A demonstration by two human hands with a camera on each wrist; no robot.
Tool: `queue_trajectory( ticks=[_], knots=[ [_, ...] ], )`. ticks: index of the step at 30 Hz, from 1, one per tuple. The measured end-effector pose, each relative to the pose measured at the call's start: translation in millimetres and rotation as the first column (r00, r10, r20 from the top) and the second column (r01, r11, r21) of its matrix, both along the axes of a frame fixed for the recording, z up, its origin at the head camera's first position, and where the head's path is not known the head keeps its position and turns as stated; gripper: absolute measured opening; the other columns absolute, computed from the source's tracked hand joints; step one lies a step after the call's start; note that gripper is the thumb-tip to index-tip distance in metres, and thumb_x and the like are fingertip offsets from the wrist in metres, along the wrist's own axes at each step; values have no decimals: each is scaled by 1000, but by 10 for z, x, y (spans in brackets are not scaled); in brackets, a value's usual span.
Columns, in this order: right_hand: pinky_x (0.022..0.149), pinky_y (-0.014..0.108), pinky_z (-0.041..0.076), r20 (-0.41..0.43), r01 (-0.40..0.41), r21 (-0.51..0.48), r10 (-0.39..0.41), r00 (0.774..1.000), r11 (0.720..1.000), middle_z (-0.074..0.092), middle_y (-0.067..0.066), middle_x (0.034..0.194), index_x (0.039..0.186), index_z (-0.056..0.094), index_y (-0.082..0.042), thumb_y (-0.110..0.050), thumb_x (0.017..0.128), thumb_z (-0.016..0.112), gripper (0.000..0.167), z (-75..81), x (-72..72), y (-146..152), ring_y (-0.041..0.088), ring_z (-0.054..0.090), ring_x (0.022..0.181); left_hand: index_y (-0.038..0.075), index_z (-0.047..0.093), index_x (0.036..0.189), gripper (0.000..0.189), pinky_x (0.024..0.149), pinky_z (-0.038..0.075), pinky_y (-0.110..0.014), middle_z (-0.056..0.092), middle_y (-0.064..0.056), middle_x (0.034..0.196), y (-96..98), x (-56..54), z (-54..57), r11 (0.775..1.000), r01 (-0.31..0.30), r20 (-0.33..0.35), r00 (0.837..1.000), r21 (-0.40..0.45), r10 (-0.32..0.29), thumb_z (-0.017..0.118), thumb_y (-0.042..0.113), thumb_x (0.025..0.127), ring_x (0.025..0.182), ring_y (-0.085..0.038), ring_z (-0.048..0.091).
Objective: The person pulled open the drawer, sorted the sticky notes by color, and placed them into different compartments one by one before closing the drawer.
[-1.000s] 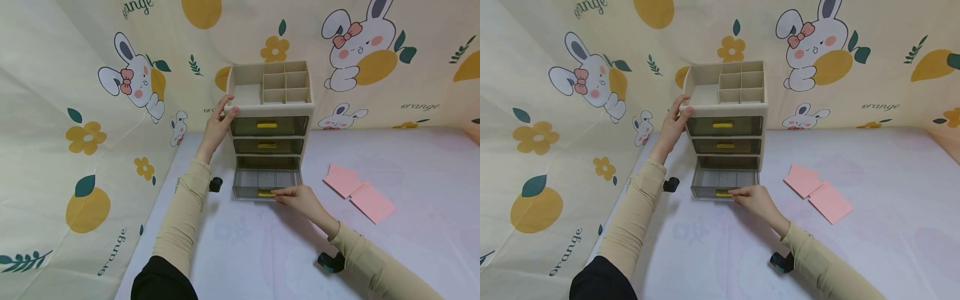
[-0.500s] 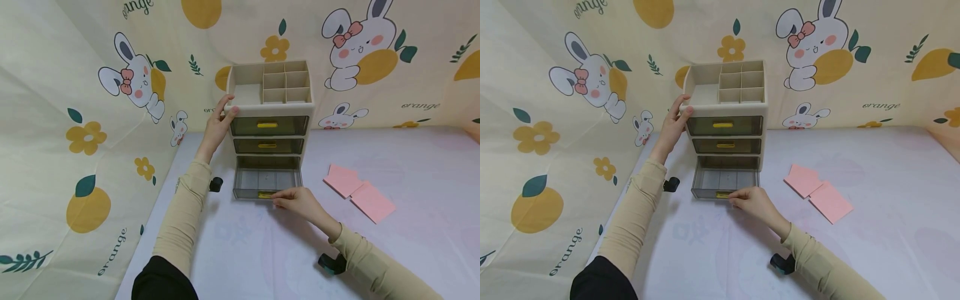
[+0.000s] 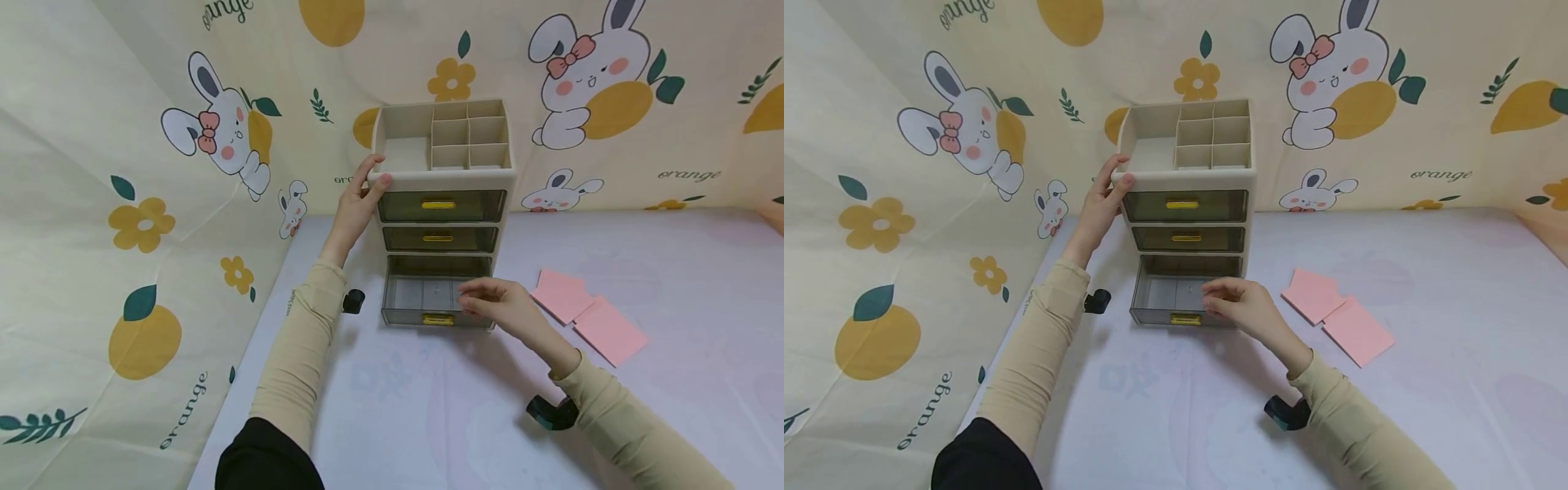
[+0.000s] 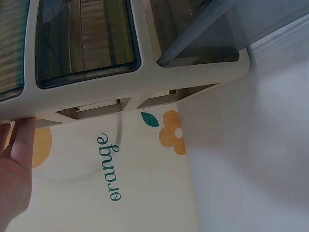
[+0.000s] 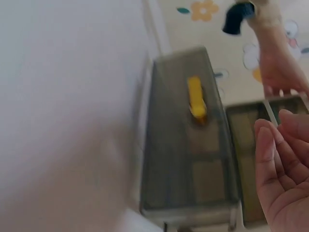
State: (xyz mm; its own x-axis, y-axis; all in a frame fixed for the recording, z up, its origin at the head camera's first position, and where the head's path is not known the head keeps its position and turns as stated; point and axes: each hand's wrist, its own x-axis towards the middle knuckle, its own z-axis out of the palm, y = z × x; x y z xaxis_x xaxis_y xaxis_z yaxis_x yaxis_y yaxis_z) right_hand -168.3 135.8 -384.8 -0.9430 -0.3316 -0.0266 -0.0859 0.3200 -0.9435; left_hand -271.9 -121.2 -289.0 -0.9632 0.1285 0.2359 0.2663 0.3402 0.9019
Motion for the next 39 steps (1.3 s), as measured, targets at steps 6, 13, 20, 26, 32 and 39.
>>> queue_trajectory(
  ticks=[6,13,20,26,32,39],
  knots=[
    [77,28,53,-37,62,-2,-62,997,998,67,-16,92,118,59,-4,-25,89,64,36,86,-92,218,7,66,85,28,38,139,44,77,36,-28,30,1,148,6,5,7,1000,6,-3,1000,6,-6,49,35,96,92,-18,46],
    [75,19,51,-51,110,8,-110,993,994,64,-20,95,125,53,-4,-24,88,64,43,62,-188,559,-3,62,86,27,38,139,44,79,36,-28,29,2,150,15,7,14,1000,5,-1,1000,9,-5,49,35,97,96,-18,47],
    [76,16,50,-67,134,82,-128,989,988,60,-25,97,127,51,-10,-26,89,64,44,-37,-243,956,-9,60,87,28,37,139,44,83,37,-30,28,2,151,20,10,17,1000,6,12,1000,10,-6,48,35,97,103,-21,48],
    [77,16,50,-31,167,140,-165,986,976,58,-25,99,129,48,-11,-29,90,62,44,-138,-255,1267,-12,57,87,28,37,139,44,88,38,-34,27,2,152,12,13,14,1000,2,20,1000,10,-3,48,35,97,110,-24,48],
    [76,15,48,9,189,210,-195,981,959,53,-28,98,132,43,-8,-35,90,60,52,-227,-266,1463,-12,55,86,30,37,139,45,87,38,-33,27,2,152,7,5,3,1000,0,36,999,16,0,49,37,96,108,-22,49],
    [78,27,47,41,195,330,-221,974,923,53,8,126,138,37,0,-41,93,52,63,-290,-297,1562,-3,51,95,29,37,139,45,78,36,-29,33,-1,147,-9,-22,-22,1000,5,14,1000,13,-5,49,36,96,93,-18,46]
  ],
)
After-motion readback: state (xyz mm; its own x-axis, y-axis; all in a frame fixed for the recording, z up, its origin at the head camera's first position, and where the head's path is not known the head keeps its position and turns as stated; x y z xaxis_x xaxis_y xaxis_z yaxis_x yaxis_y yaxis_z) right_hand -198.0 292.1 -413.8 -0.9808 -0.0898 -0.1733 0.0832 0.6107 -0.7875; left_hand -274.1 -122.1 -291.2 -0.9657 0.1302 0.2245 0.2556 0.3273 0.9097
